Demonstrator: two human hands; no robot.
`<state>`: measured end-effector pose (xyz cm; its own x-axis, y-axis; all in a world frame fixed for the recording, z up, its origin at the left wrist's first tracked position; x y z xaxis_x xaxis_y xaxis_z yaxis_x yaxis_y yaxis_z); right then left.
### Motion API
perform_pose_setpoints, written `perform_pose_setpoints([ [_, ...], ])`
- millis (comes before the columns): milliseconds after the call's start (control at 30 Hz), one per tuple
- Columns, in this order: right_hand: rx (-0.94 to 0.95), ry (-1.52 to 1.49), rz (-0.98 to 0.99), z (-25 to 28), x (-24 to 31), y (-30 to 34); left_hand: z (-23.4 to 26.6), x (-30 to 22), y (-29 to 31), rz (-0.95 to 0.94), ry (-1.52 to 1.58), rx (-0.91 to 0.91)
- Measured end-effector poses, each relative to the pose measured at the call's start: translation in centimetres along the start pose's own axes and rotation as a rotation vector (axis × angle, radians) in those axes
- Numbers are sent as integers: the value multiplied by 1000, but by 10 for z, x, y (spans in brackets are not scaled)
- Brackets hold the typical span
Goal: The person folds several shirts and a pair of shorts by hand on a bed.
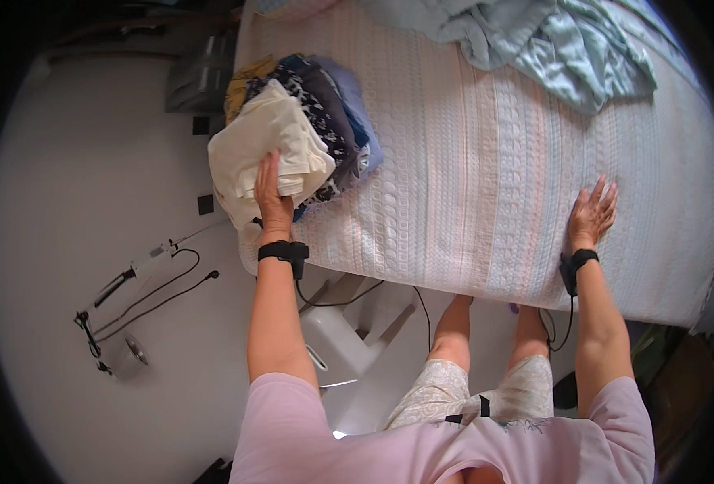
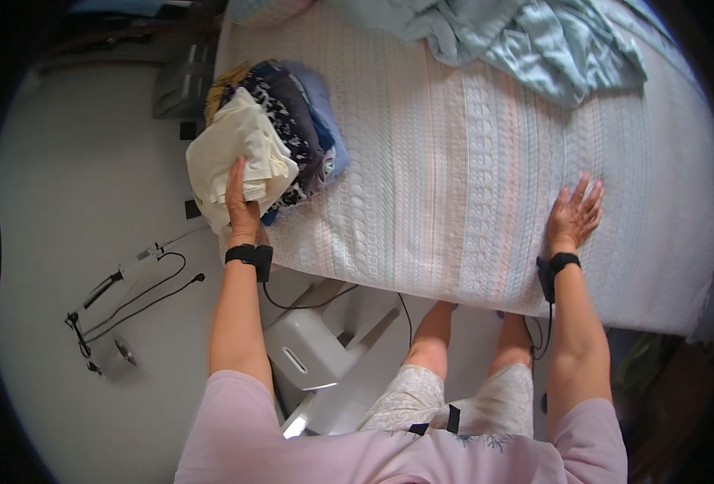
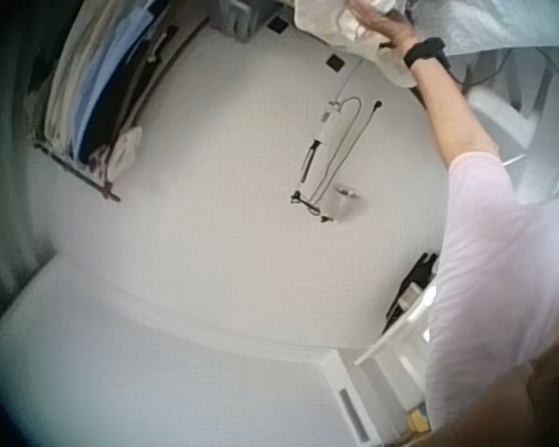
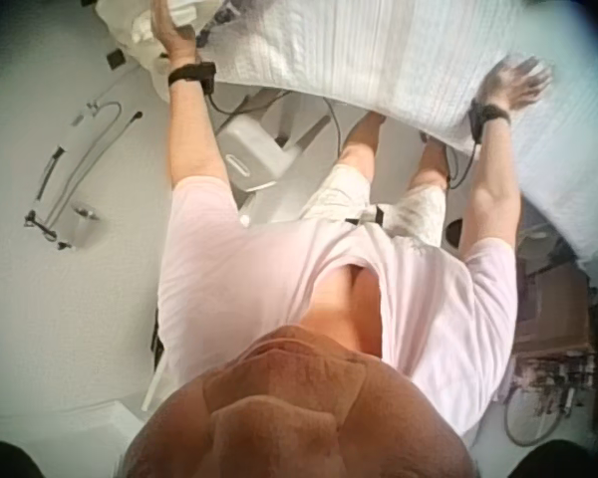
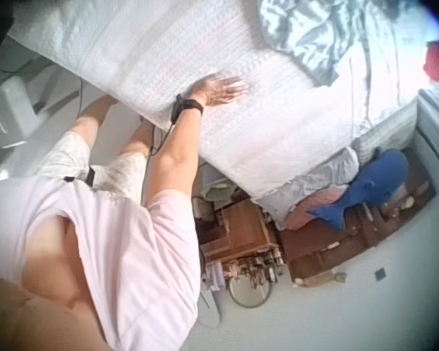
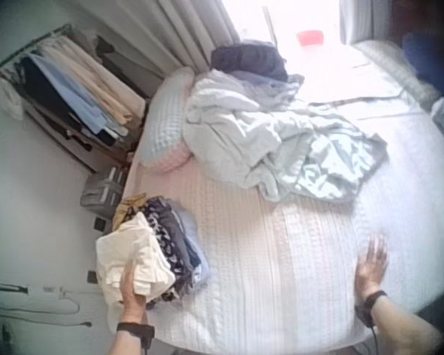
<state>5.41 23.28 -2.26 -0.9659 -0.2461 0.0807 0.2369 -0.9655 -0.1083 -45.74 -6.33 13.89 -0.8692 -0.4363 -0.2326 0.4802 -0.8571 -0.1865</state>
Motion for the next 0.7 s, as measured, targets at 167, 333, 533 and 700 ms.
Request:
perform_pose_setpoints([
  [167, -59, -24, 8, -7, -11, 8, -10, -17, 7, 215, 327, -210],
  [333, -47, -51, -15, -6, -7, 6, 39, 7, 1, 313, 184, -371],
  [533, -30, -64, -31, -9, -6, 5, 143, 53, -26, 566, 454, -625],
  [700, -48, -77, -37, -3, -9, 5, 162, 18, -40, 521, 354, -470],
])
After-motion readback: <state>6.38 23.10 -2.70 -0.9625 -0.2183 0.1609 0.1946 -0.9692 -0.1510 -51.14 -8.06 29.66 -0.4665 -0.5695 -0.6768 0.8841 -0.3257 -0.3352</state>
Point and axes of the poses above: each hand's wrist, its own y-axis away from the middle knuckle, its own z-axis out of the back of the hand, x = y × z, the point moved 3 cm from there along -y, towards the middle knuckle, and after that the axes turned 7 degrees about x, right-handed, at the moved point
